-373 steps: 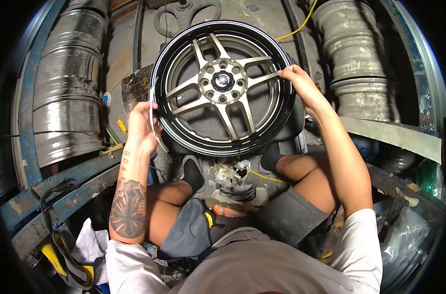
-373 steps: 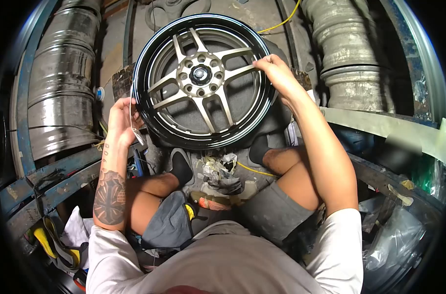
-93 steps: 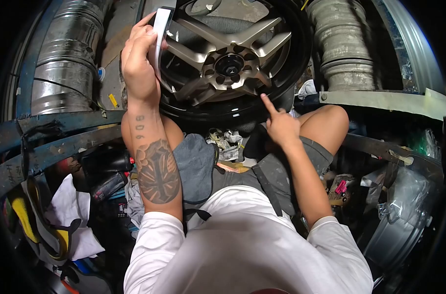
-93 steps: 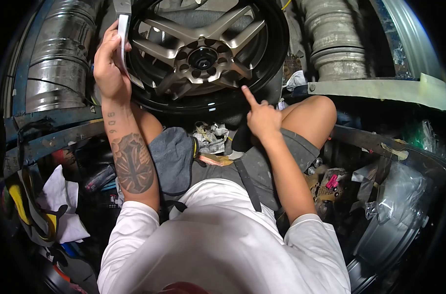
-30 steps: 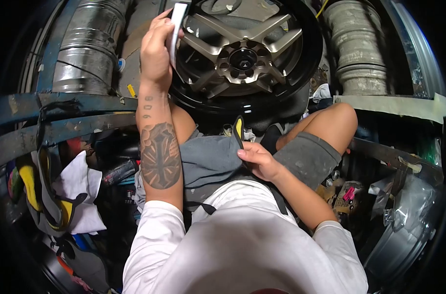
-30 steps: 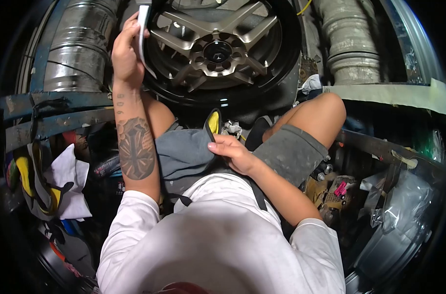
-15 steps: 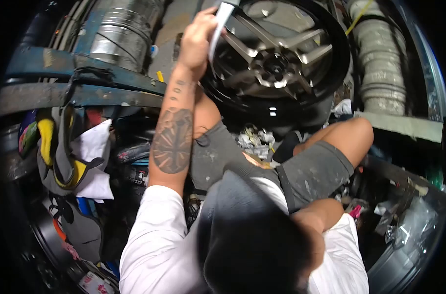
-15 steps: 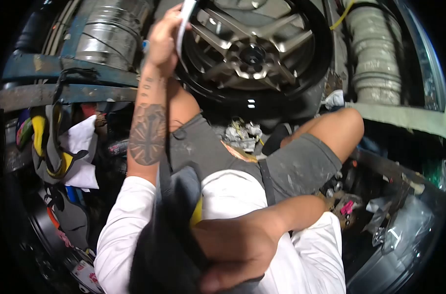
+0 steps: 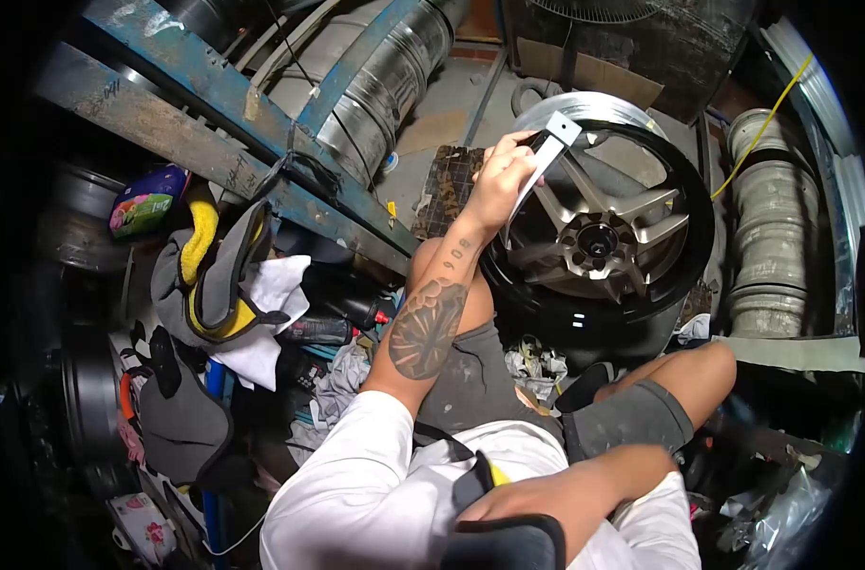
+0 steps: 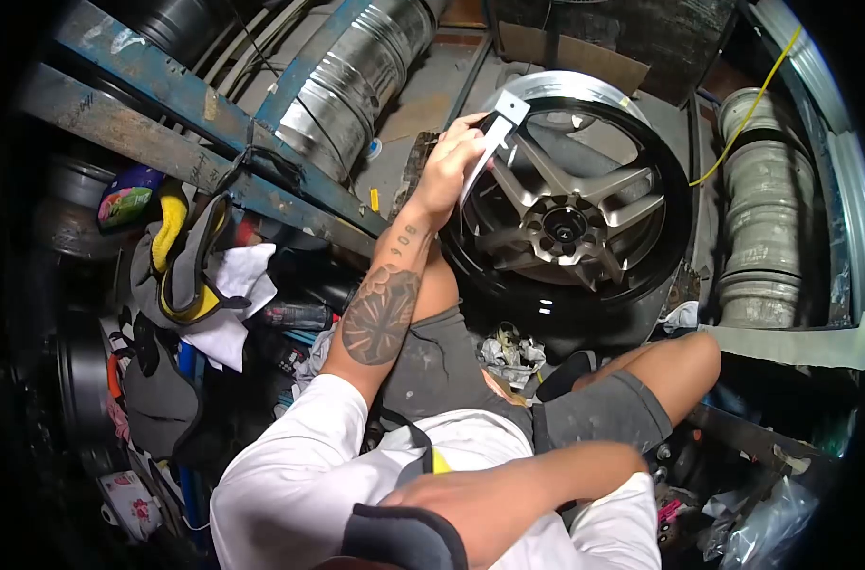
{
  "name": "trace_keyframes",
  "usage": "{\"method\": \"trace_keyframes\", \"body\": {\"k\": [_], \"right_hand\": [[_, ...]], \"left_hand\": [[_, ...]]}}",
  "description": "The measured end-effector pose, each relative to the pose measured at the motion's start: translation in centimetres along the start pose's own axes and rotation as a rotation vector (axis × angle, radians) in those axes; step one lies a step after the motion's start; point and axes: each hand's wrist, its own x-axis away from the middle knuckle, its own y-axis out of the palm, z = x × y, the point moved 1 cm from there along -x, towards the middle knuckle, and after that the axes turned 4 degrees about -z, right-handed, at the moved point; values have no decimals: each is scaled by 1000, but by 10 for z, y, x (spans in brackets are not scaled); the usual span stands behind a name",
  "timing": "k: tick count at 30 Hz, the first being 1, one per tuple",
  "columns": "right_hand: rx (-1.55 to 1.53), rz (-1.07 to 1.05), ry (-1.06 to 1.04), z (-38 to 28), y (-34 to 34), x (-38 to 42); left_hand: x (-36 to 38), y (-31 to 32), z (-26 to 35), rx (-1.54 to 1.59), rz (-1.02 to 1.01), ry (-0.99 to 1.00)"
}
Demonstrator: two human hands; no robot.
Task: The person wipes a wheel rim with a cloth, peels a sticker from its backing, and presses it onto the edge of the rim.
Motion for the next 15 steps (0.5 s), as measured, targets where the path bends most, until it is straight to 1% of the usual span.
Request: {"method": "trace_keyframes", "body": {"k": [3, 5, 6, 7, 8, 10, 11, 12, 14, 15], "right_hand": [[278, -146, 228, -32, -7, 2], [415, -239, 325, -48, -8, -1], [440, -271, 355, -49, -6, -4], [459, -295, 369, -51, -5, -7], [441, -293, 380, -48, -5, -9], [347, -211, 338, -41, -3, -12], [288, -156, 306, -37, -2, -14], [218, -100, 268, -34, 0, -15], [103, 2, 204, -32, 1, -19], [53, 40, 176, -32, 3, -20]], "left_hand": [[0, -1, -8, 3, -2, -9], [-2, -7, -11, -31, -21, -11], [-1, -3, -13, -34, -36, -12], [-1, 1, -14, -29, 18, -25], [-3, 0, -14, -41, 10, 9], [0, 4, -8, 53, 58, 1], [-2, 5, -5, 108, 68, -64], [1, 7, -1, 235, 69, -102], [-2, 5, -7, 175, 58, -21], [-2, 5, -7, 247, 44, -49]]}}
